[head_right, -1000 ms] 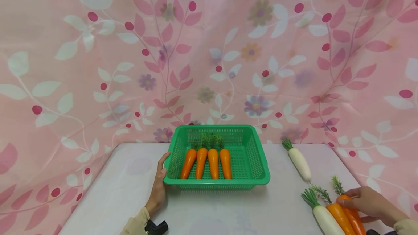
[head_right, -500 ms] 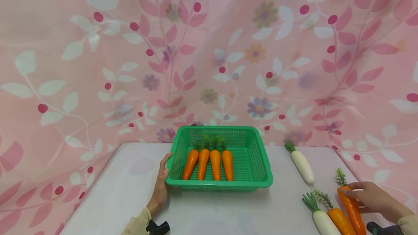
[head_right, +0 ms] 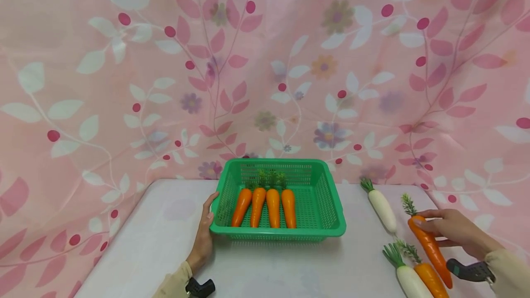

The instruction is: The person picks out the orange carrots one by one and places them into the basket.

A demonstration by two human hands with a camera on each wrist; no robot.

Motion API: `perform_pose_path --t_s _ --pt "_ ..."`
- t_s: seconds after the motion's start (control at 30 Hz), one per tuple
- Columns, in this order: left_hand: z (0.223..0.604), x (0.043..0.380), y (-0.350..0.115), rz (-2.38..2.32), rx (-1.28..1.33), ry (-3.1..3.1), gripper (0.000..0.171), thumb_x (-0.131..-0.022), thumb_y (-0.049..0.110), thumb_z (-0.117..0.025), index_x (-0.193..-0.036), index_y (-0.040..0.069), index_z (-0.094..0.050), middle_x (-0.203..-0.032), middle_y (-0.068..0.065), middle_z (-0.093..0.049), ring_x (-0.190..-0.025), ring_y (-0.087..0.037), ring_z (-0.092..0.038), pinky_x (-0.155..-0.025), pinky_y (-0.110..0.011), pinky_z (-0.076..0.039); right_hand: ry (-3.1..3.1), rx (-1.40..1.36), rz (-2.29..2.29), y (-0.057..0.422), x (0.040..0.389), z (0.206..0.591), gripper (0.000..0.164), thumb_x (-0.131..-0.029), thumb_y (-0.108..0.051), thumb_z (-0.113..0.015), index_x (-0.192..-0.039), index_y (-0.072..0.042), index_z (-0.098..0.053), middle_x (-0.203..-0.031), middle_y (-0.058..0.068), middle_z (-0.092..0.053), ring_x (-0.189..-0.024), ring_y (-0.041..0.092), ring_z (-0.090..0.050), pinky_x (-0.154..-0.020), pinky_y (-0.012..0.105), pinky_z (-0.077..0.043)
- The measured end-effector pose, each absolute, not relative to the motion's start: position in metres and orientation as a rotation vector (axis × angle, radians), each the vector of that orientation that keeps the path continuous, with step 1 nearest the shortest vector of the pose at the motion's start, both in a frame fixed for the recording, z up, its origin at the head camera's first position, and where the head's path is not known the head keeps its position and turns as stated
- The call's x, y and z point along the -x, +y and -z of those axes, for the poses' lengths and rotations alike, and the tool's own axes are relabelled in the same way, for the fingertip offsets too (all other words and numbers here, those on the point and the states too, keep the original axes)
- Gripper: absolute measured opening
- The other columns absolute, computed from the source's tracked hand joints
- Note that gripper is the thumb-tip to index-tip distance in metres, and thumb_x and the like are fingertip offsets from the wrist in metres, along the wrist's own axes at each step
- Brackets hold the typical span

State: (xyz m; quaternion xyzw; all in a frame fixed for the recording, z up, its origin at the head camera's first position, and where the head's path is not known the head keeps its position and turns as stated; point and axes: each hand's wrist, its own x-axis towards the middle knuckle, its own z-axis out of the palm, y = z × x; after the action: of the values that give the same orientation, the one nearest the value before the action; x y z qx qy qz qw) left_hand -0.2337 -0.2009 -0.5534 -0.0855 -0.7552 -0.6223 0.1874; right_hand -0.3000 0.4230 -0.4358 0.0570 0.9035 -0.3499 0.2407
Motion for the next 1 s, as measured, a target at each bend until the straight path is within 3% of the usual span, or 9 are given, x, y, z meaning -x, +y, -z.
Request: perform_pose_path --t_s 0.2,0.4,0.87,1.0 --pt "0.552 0.234 -0.201 1.744 0.245 -2.134 0.057 -0.112 0.029 -0.022 -0.168 0.027 -0.027 -0.176 -0.01 -0.023 -0.161 -0.04 -0.019 -0.122 -0.079 -0.009 2.399 -0.142 1.062 0.399 0.308 0.424 0.077 -0.105 -0.041 -0.064 -0.147 0.019 -0.041 -0.107 0.007 -0.077 -0.097 0.027 -0.076 -0.086 0.05 -0.064" --pt "0.55 0.234 -0.2 1.74 0.247 -2.127 0.056 -0.112 0.029 -0.022 -0.167 0.027 -0.029 -0.176 -0.01 -0.025 -0.161 -0.039 -0.021 -0.123 -0.078 -0.009 2.347 -0.02 1.163 0.382 0.32 0.415 0.072 -0.109 -0.036 -0.057 -0.151 0.019 -0.035 -0.113 0.007 -0.076 -0.103 0.026 -0.074 -0.089 0.049 -0.064" --pt "0.552 0.234 -0.198 1.76 0.236 -2.128 0.056 -0.112 0.031 -0.022 -0.168 0.028 -0.028 -0.177 -0.01 -0.023 -0.162 -0.04 -0.019 -0.123 -0.079 -0.008 2.328 0.196 1.249 0.332 0.343 0.396 0.067 -0.11 -0.031 -0.056 -0.153 0.018 -0.038 -0.114 0.004 -0.075 -0.101 0.021 -0.074 -0.092 0.05 -0.063" --pt "0.552 0.234 -0.2 1.751 0.237 -2.129 0.056 -0.112 0.03 -0.021 -0.167 0.028 -0.028 -0.177 -0.009 -0.023 -0.162 -0.04 -0.019 -0.122 -0.079 -0.008 2.311 0.237 1.269 0.311 0.35 0.391 0.063 -0.11 -0.032 -0.057 -0.149 0.015 -0.046 -0.113 0.005 -0.075 -0.102 0.024 -0.074 -0.094 0.053 -0.061"
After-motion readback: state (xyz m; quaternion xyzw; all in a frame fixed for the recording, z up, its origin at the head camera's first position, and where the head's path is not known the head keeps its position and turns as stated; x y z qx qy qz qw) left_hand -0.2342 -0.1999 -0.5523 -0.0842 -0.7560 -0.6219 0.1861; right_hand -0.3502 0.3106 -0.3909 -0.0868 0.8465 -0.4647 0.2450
